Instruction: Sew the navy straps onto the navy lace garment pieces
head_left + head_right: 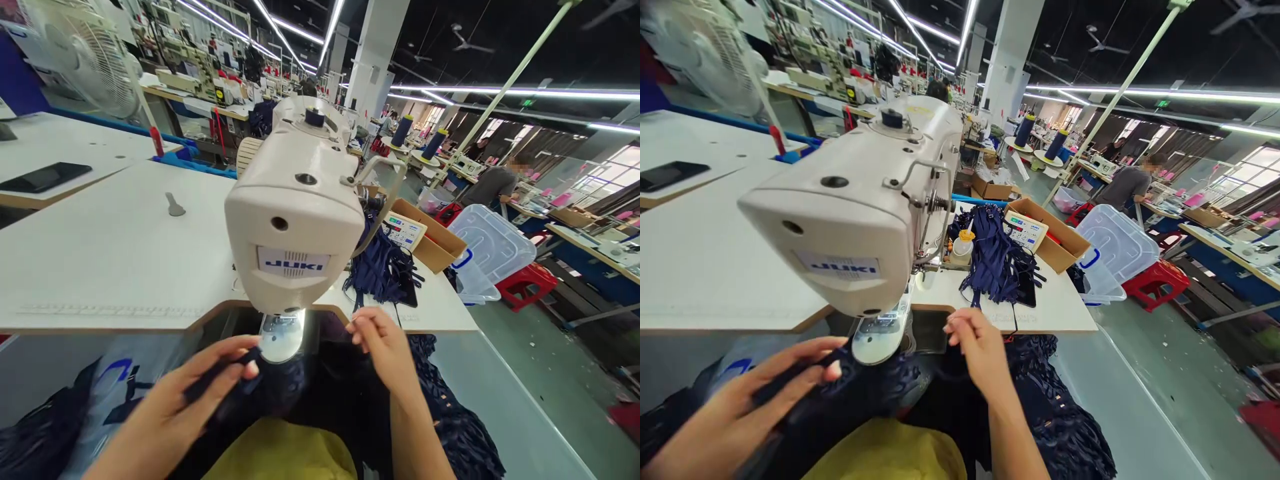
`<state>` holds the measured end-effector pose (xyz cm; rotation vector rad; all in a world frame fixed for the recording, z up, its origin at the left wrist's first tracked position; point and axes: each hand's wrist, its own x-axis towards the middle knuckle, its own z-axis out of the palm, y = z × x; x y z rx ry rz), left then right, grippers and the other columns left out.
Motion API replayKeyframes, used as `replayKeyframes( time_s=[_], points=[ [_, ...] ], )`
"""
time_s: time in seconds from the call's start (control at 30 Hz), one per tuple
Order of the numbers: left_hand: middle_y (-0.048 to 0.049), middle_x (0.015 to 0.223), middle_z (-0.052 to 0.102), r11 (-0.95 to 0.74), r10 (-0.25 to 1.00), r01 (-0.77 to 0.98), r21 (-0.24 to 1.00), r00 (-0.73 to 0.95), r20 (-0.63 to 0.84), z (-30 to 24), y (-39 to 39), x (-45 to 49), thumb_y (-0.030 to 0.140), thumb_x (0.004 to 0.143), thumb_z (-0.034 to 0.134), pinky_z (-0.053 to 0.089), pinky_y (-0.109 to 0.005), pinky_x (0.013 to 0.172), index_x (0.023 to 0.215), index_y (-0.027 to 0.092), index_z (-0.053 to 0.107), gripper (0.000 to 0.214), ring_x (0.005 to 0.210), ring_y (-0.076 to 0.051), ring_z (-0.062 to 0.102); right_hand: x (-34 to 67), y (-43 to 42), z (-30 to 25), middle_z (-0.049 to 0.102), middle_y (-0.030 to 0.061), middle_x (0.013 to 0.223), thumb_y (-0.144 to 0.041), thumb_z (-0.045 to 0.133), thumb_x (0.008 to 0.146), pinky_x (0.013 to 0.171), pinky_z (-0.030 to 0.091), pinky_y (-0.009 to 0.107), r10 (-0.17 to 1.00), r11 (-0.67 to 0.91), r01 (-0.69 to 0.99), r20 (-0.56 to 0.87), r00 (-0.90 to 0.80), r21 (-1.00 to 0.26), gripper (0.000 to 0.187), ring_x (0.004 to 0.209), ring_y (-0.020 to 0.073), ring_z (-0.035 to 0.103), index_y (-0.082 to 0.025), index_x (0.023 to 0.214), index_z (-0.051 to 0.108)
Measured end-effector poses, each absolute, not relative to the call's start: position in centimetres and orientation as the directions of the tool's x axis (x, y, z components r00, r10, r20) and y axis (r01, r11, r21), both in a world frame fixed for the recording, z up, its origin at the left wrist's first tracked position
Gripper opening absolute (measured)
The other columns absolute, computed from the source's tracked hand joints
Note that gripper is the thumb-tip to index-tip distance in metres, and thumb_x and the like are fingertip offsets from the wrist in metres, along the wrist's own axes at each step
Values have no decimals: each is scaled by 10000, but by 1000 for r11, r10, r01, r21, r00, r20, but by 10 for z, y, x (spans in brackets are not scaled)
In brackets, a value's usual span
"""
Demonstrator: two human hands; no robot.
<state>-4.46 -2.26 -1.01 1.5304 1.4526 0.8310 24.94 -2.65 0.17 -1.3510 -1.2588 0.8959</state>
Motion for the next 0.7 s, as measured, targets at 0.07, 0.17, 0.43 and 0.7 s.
replayKeyframes(
  time_s=[0.07, 0.17, 0.43, 0.7],
  points=[
    [-4, 849, 723, -16, 951, 358, 934, 293, -96, 2, -23, -13, 558, 798, 555, 525, -207, 733, 1002, 251, 666, 385, 811, -177, 670, 219, -35, 5, 678, 1, 859, -269, 550, 904, 634, 490, 203, 992, 122, 299, 119, -31, -946, 124, 676, 100, 628, -211, 968, 640],
    [9, 830, 702, -134, 935, 348, 928, 356, 2, 9, -22, 11, 505, 819, 560, 505, -200, 752, 848, 235, 672, 294, 791, -159, 642, 198, -43, 8, 673, -3, 926, -241, 544, 908, 731, 500, 221, 978, 181, 365, 128, -163, -913, 165, 772, 120, 654, -231, 1057, 614],
    [32, 774, 664, -237, 938, 440, 866, 335, 87, 1, -24, 15, 416, 863, 497, 480, -178, 653, 857, 232, 629, 227, 704, -124, 614, 196, -50, 3, 698, -11, 992, -242, 578, 903, 792, 488, 209, 970, 227, 432, 165, -177, -873, 165, 880, 133, 662, -252, 1064, 613],
    [29, 829, 623, -515, 838, 428, 742, 433, 332, -17, -28, 10, 251, 929, 430, 463, -148, 714, 955, 251, 588, 161, 742, -89, 610, 190, -48, -4, 712, -9, 740, -363, 507, 936, 477, 441, 170, 978, 0, 142, -30, -207, -990, 179, 498, 80, 575, -203, 963, 585]
  ],
)
